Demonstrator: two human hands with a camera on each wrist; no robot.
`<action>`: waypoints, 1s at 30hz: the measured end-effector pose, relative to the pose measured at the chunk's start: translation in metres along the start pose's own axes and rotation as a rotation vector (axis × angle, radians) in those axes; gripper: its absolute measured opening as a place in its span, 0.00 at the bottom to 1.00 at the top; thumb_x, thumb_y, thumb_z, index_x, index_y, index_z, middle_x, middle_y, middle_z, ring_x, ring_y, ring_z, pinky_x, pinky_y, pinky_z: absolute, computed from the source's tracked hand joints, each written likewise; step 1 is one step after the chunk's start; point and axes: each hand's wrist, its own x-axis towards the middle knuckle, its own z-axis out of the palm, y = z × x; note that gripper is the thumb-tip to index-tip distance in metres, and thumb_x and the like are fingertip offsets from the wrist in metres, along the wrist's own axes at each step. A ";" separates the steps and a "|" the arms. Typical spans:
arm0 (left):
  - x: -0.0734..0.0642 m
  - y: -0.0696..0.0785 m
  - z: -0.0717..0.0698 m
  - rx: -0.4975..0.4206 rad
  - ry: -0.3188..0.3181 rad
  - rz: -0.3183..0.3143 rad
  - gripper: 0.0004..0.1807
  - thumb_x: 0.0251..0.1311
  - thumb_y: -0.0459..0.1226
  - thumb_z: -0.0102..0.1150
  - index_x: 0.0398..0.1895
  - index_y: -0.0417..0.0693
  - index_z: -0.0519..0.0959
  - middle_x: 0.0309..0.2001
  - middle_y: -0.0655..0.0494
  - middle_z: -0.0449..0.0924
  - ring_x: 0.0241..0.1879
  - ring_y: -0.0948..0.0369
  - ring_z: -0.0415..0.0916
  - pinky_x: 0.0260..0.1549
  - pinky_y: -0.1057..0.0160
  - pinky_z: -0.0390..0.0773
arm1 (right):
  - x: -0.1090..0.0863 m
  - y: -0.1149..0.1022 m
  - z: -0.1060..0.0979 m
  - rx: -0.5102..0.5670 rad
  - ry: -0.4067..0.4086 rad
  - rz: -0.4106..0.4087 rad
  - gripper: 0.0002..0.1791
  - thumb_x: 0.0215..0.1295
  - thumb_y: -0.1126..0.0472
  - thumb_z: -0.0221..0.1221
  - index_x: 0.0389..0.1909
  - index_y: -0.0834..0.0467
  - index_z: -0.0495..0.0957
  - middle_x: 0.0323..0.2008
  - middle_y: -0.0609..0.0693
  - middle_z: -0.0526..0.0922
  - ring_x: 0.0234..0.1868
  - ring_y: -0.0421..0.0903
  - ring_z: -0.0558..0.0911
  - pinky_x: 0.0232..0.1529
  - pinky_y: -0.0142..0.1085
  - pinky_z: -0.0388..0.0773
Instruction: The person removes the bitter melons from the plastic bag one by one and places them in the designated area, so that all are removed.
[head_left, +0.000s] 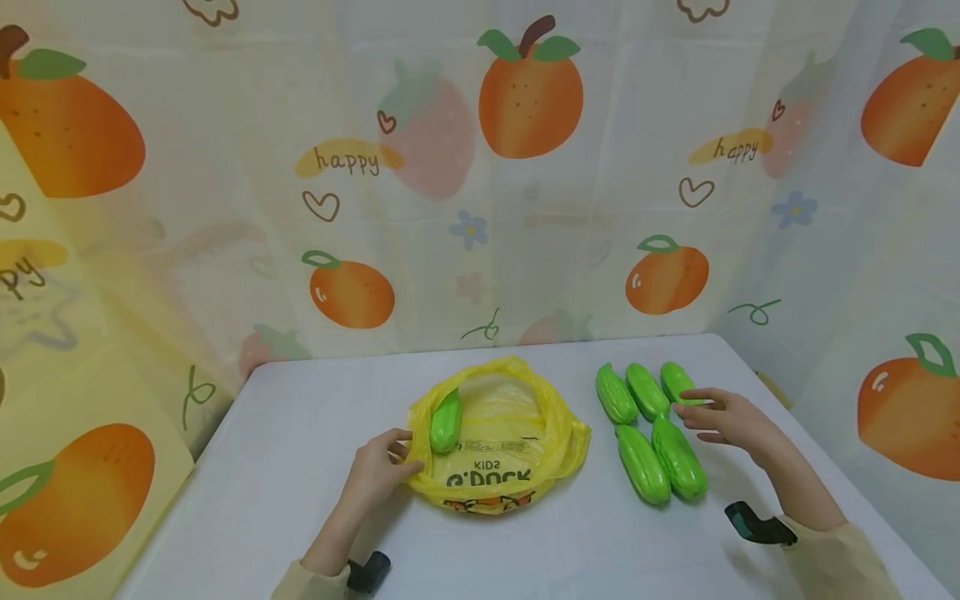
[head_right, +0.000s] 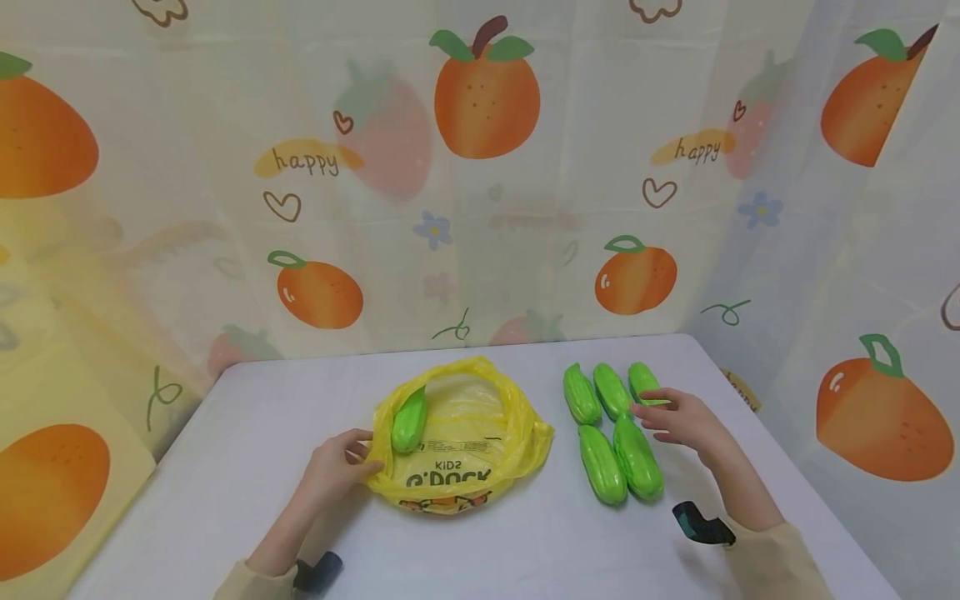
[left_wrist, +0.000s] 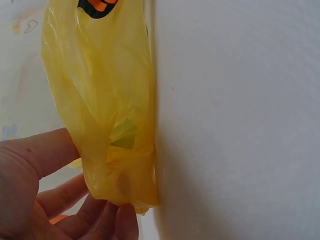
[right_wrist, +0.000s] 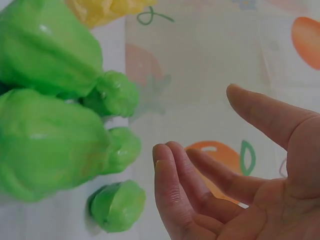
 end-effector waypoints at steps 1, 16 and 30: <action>0.000 0.000 0.000 0.002 0.000 -0.001 0.25 0.46 0.37 0.71 0.51 0.44 0.78 0.34 0.53 0.78 0.35 0.58 0.75 0.27 0.64 0.74 | 0.001 -0.003 0.001 0.005 -0.003 -0.010 0.40 0.67 0.45 0.53 0.66 0.72 0.57 0.59 0.72 0.70 0.56 0.61 0.77 0.51 0.45 0.78; 0.001 -0.001 0.000 0.003 -0.005 -0.006 0.25 0.46 0.38 0.71 0.51 0.44 0.78 0.34 0.54 0.78 0.34 0.58 0.74 0.28 0.64 0.74 | 0.027 -0.045 0.029 0.036 -0.028 -0.075 0.39 0.65 0.44 0.56 0.66 0.67 0.61 0.58 0.67 0.73 0.55 0.59 0.77 0.54 0.49 0.75; 0.002 -0.002 0.001 0.006 -0.009 0.000 0.25 0.46 0.38 0.71 0.51 0.44 0.78 0.33 0.55 0.78 0.33 0.59 0.74 0.27 0.65 0.74 | 0.048 -0.081 0.055 0.060 -0.065 -0.079 0.35 0.63 0.44 0.58 0.64 0.63 0.66 0.57 0.64 0.75 0.54 0.56 0.79 0.53 0.47 0.76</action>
